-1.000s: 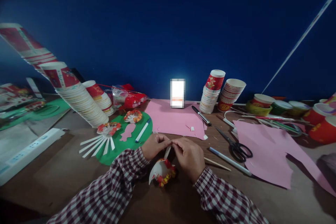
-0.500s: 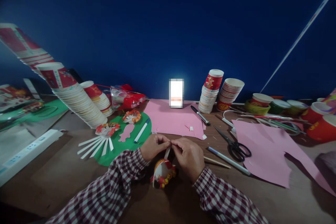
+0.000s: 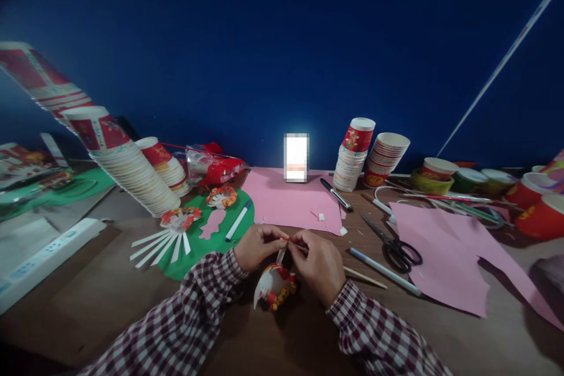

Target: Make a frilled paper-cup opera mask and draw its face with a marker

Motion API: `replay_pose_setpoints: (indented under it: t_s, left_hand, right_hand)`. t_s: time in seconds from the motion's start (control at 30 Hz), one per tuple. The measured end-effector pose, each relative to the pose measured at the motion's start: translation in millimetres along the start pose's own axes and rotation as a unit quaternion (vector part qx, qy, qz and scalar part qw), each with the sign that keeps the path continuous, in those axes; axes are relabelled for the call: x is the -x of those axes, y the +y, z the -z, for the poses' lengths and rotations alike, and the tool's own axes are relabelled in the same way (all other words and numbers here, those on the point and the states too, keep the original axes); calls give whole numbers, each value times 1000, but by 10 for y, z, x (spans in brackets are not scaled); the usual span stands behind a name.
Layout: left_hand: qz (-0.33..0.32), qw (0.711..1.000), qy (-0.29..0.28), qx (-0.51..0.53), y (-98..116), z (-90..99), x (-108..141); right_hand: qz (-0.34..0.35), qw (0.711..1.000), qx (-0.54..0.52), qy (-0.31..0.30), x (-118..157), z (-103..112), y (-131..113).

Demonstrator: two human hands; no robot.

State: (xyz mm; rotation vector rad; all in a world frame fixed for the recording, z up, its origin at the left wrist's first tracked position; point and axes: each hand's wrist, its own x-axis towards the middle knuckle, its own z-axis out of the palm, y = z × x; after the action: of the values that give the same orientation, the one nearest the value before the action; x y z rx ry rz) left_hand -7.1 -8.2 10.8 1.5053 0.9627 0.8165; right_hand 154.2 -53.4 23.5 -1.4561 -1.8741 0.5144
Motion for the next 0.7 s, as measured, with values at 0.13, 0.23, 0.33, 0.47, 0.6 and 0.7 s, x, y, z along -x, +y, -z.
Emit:
replay_pose_setpoints:
  t_s: [0.13, 0.23, 0.33, 0.47, 0.6, 0.7]
  left_hand:
    - [-13, 1000, -1, 4, 29, -10, 7]
    - [-18, 1000, 8, 5, 24, -24, 12]
    - [-18, 1000, 13, 17, 0, -36, 14]
    - [-2, 999, 27, 43, -34, -34, 4]
    - [34, 996, -18, 77, -53, -24, -22]
    - [49, 994, -51, 82, -61, -25, -34]
  right_hand:
    - [6, 1000, -9, -16, -4, 6, 14]
    - [11, 999, -24, -18, -5, 5, 33]
    - [18, 999, -22, -22, -3, 14, 35]
    - [26, 999, -3, -22, -7, 34, 12]
    - [22, 1000, 7, -5, -16, 41, 2]
    - [5, 1000, 8, 9, -20, 43, 3]
